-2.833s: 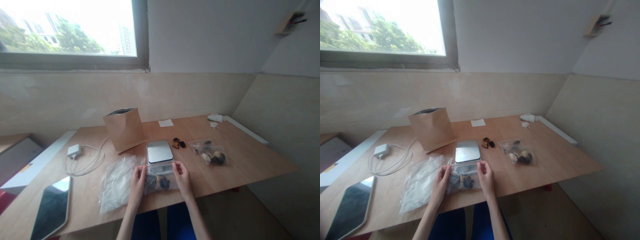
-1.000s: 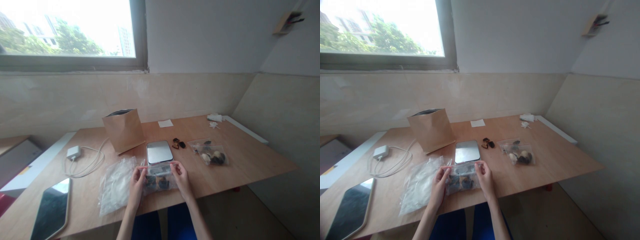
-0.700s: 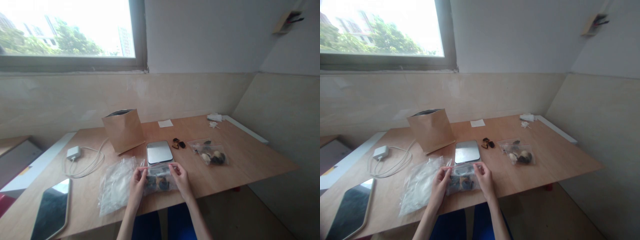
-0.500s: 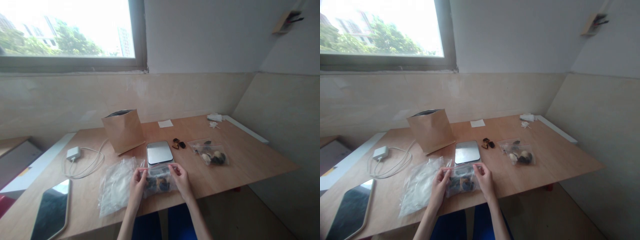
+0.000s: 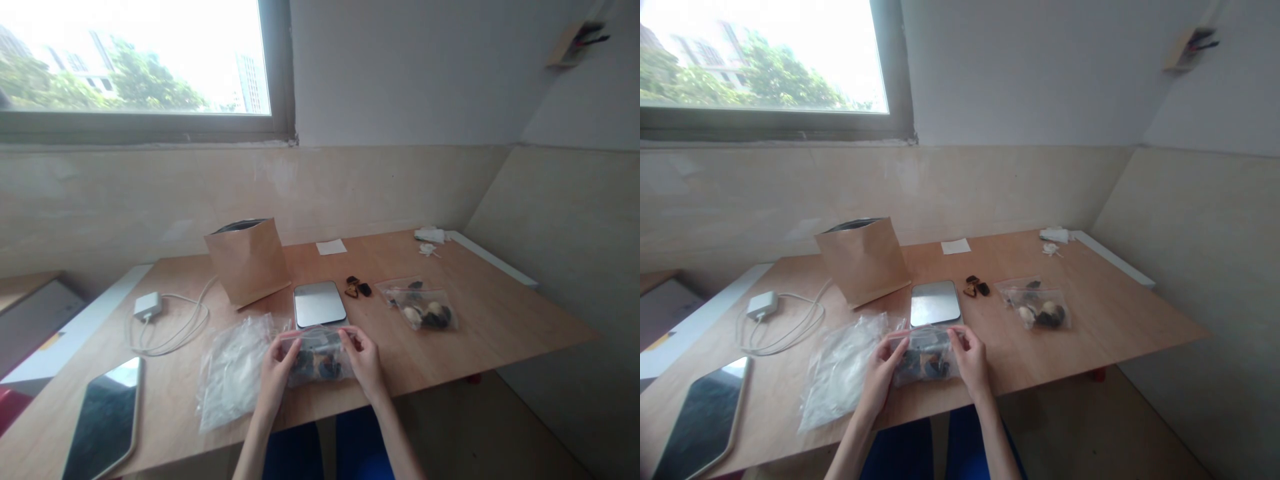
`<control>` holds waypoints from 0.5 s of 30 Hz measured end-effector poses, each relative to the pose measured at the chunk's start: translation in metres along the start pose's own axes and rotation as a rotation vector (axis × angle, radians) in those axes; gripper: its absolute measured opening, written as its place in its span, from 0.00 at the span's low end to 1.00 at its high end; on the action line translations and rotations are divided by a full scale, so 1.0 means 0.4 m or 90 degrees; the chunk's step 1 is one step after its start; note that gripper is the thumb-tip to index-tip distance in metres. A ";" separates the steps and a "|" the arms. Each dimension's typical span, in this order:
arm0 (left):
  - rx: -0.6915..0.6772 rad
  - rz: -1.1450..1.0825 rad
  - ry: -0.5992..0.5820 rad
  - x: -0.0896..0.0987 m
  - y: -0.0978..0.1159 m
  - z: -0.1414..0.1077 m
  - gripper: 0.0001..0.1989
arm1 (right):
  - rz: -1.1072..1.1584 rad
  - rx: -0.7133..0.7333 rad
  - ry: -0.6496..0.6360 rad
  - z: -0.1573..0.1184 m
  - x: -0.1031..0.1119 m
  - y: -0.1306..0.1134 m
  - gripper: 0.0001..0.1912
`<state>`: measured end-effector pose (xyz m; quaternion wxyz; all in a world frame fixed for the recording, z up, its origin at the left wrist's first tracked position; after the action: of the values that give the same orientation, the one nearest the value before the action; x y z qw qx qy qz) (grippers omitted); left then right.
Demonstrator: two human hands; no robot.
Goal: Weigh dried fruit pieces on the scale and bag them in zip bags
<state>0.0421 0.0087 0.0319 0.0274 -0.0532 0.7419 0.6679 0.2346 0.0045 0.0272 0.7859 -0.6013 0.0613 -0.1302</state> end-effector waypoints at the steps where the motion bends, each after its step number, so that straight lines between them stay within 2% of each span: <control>1: -0.005 0.005 -0.001 0.000 0.001 0.000 0.15 | 0.003 0.003 -0.002 0.000 -0.001 -0.002 0.18; 6: -0.019 0.012 0.004 0.004 0.006 -0.004 0.14 | 0.018 0.005 -0.010 -0.001 -0.004 -0.008 0.16; 15: 0.019 -0.020 0.021 0.016 -0.012 -0.009 0.13 | 0.032 -0.036 -0.058 -0.003 -0.018 0.000 0.18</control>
<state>0.0364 0.0043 0.0268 0.0265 -0.0750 0.7514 0.6550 0.2274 0.0053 0.0266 0.7735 -0.6271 0.0442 -0.0807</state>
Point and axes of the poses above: each hand's wrist, its own z-axis towards the middle knuckle, its own x-axis out of the back of the hand, y = z × x, the point moved 7 cm from there along z, towards the middle knuckle, and after that the axes turned 6 degrees about x, right-handed, at the moved point
